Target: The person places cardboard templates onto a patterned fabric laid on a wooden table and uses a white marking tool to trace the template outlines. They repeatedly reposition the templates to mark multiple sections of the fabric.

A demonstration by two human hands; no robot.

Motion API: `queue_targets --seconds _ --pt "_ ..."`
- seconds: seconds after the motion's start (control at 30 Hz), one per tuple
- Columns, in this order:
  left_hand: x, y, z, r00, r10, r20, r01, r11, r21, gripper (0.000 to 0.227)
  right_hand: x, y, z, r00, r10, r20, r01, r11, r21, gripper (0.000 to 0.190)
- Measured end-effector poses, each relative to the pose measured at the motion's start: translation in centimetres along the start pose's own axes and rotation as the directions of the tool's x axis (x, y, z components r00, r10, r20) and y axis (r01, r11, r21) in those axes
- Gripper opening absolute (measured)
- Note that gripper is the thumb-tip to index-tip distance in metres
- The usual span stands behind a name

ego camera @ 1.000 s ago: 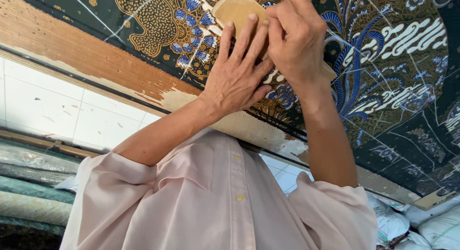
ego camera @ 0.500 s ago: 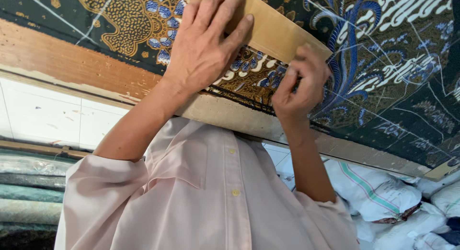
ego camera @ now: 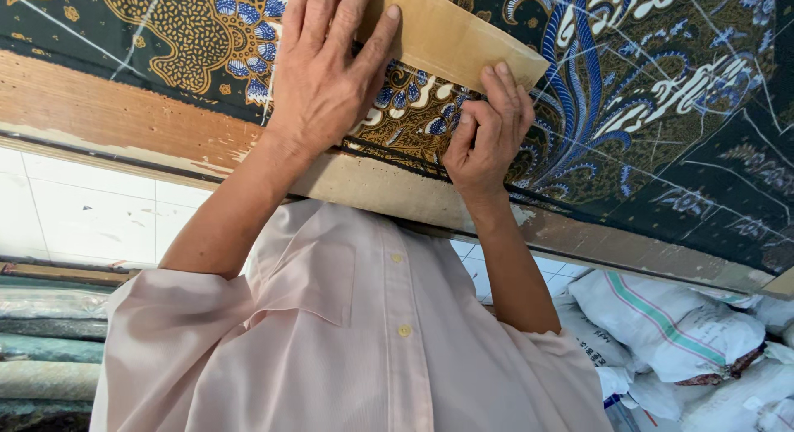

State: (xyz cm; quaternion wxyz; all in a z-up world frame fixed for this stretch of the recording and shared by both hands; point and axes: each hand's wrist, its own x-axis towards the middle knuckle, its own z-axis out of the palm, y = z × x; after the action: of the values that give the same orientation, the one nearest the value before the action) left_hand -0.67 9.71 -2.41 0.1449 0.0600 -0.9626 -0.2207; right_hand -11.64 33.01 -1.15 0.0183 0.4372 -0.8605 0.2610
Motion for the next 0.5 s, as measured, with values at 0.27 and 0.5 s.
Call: queue_targets --seconds 0.27,0.5 --pt "0.3 1.9 -0.2 0.988 -0.082 0.129 0.084 0.996 -0.007 0.063 9.7 -1.5 1.2 0.999 -0.045 0.0 0.044 0.979 0.199 0.009" --pt "1.0 2.1 -1.6 0.968 -0.095 0.231 0.094 0.995 0.015 0.085 13.3 -1.8 2.3 0.966 -0.205 0.158 0.174 0.966 0.193 0.013"
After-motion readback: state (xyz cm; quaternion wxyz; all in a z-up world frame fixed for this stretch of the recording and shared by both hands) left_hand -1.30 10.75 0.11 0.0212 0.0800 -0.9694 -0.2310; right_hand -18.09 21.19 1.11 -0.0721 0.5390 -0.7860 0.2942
